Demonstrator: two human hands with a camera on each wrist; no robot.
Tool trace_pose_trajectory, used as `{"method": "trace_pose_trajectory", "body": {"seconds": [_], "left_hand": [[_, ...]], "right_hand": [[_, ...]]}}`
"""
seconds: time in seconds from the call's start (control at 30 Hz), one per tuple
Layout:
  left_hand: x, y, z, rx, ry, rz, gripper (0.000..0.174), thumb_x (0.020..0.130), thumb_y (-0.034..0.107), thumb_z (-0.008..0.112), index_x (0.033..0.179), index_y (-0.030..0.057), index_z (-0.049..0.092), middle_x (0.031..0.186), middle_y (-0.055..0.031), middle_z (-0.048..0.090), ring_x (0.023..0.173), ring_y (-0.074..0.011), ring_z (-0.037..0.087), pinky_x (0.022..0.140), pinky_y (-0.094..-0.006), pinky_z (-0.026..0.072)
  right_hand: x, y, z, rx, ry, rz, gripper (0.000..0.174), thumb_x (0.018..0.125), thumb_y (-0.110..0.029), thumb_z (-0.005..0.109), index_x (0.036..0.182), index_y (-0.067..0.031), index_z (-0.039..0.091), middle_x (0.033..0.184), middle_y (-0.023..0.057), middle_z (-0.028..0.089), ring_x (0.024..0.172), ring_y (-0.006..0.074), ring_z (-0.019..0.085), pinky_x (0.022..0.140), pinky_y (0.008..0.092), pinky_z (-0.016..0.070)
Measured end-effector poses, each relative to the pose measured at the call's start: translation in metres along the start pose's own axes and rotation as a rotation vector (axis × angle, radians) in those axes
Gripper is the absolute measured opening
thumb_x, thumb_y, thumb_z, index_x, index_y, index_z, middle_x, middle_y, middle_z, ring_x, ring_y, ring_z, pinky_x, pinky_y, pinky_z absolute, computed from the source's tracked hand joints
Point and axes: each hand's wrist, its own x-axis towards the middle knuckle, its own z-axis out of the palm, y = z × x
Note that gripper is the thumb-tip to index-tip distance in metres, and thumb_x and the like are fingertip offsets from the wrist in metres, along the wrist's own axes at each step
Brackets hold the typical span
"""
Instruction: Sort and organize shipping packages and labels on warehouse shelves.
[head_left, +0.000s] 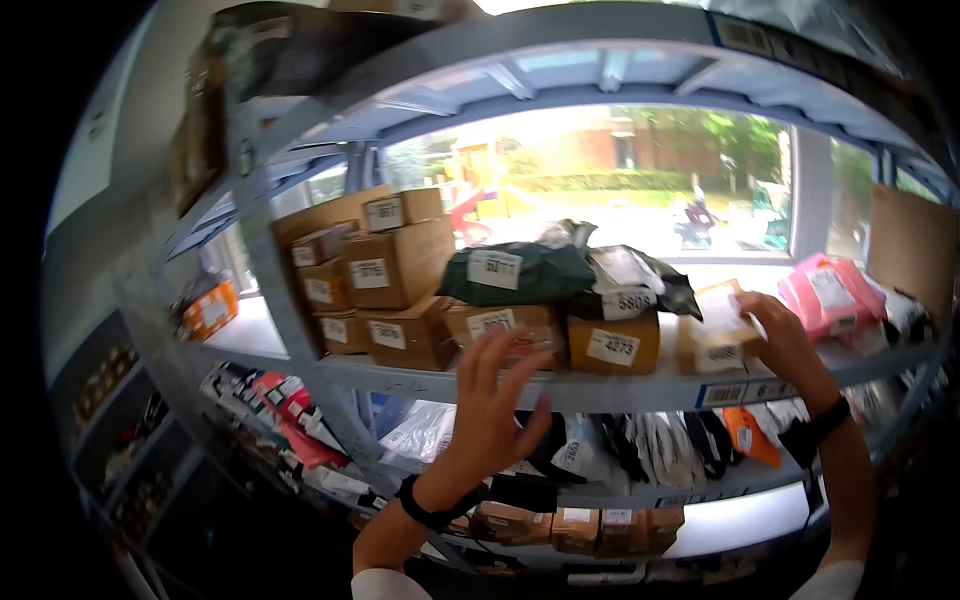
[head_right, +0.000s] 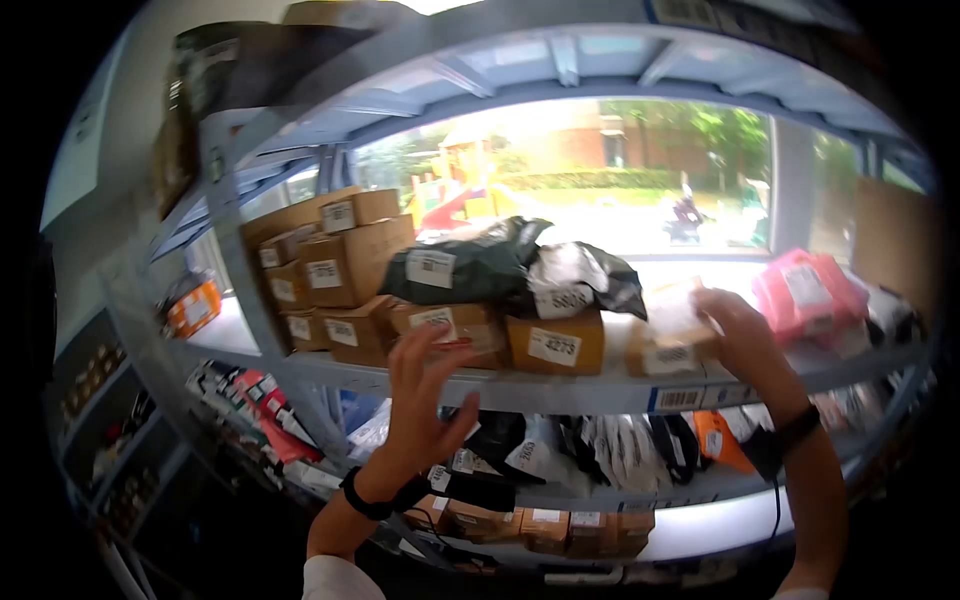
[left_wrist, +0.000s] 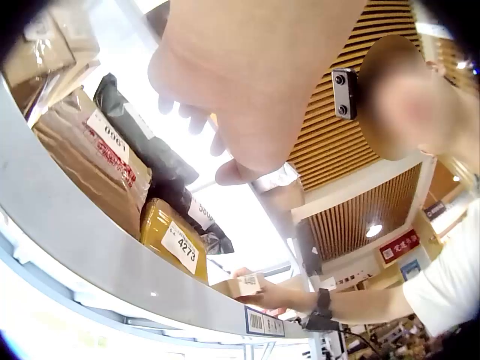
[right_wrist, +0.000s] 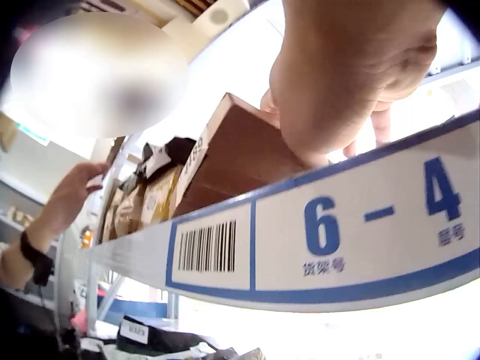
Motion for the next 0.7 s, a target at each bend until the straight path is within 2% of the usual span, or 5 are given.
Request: {"method": "trace_pose_trajectory", "body": {"seconds": [0.1, 0.23, 0.3, 0.5, 0.7], "left_hand": [[-0.015, 0.003, -0.022, 0.057, -0.027, -0.033, 0.046, 0.072, 0.007, 0.068, 0.116, 0.0074, 0.054, 0.131, -0.0186, 0.044, 0.125, -0.041, 0.037, 0.1, -0.05, 0.0321], [-0.028, -0.042, -0.067, 0.131, 0.017, -0.143, 0.043, 0.073, 0.006, 0.067, 0.114, 0.0063, 0.055, 0.13, -0.0179, 0.045, 0.123, -0.0393, 0.039, 0.1, -0.0483, 0.033], [-0.026, -0.048, -0.075, 0.169, 0.011, -0.141, 0.043, 0.074, 0.005, 0.067, 0.114, 0.0055, 0.054, 0.129, -0.0181, 0.046, 0.122, -0.0383, 0.04, 0.1, -0.0473, 0.0333], [-0.043, -0.101, -0.122, 0.095, 0.011, -0.029, 0.047, 0.074, 0.007, 0.067, 0.118, 0.0056, 0.052, 0.128, -0.0174, 0.048, 0.12, -0.0381, 0.042, 0.1, -0.046, 0.0339], [-0.067, -0.171, -0.175, 0.079, 0.022, -0.067, 0.044, 0.074, 0.009, 0.067, 0.116, 0.006, 0.055, 0.127, -0.0157, 0.049, 0.119, -0.0371, 0.043, 0.099, -0.045, 0.0347]], "right_hand": [[-0.024, 0.04, -0.021, 0.099, 0.134, 0.144, 0.03, 0.082, -0.003, 0.055, 0.112, -0.0012, 0.056, 0.109, 0.0157, 0.062, 0.104, 0.0257, 0.059, 0.089, 0.0334, 0.0472], [-0.008, -0.031, -0.055, 0.389, 0.273, 0.125, 0.024, 0.09, -0.009, 0.051, 0.114, -0.0041, 0.049, 0.127, 0.0156, 0.05, 0.113, 0.0242, 0.052, 0.091, 0.0314, 0.0447], [0.001, -0.035, -0.052, 0.352, 0.337, -0.085, 0.031, 0.082, -0.003, 0.061, 0.11, -0.0056, 0.049, 0.127, 0.0182, 0.051, 0.112, 0.026, 0.054, 0.092, 0.0333, 0.0468], [0.116, -0.237, 0.018, 0.076, 0.352, -0.477, 0.04, 0.078, -0.019, 0.068, 0.112, -0.0043, 0.053, 0.117, 0.022, 0.057, 0.104, 0.0354, 0.059, 0.088, 0.0392, 0.048], [0.263, -0.342, 0.119, 0.094, 0.491, -0.458, 0.037, 0.071, 0.005, 0.06, 0.106, -0.0059, 0.055, 0.098, 0.013, 0.059, 0.09, 0.0344, 0.059, 0.075, 0.0429, 0.0506]]}}
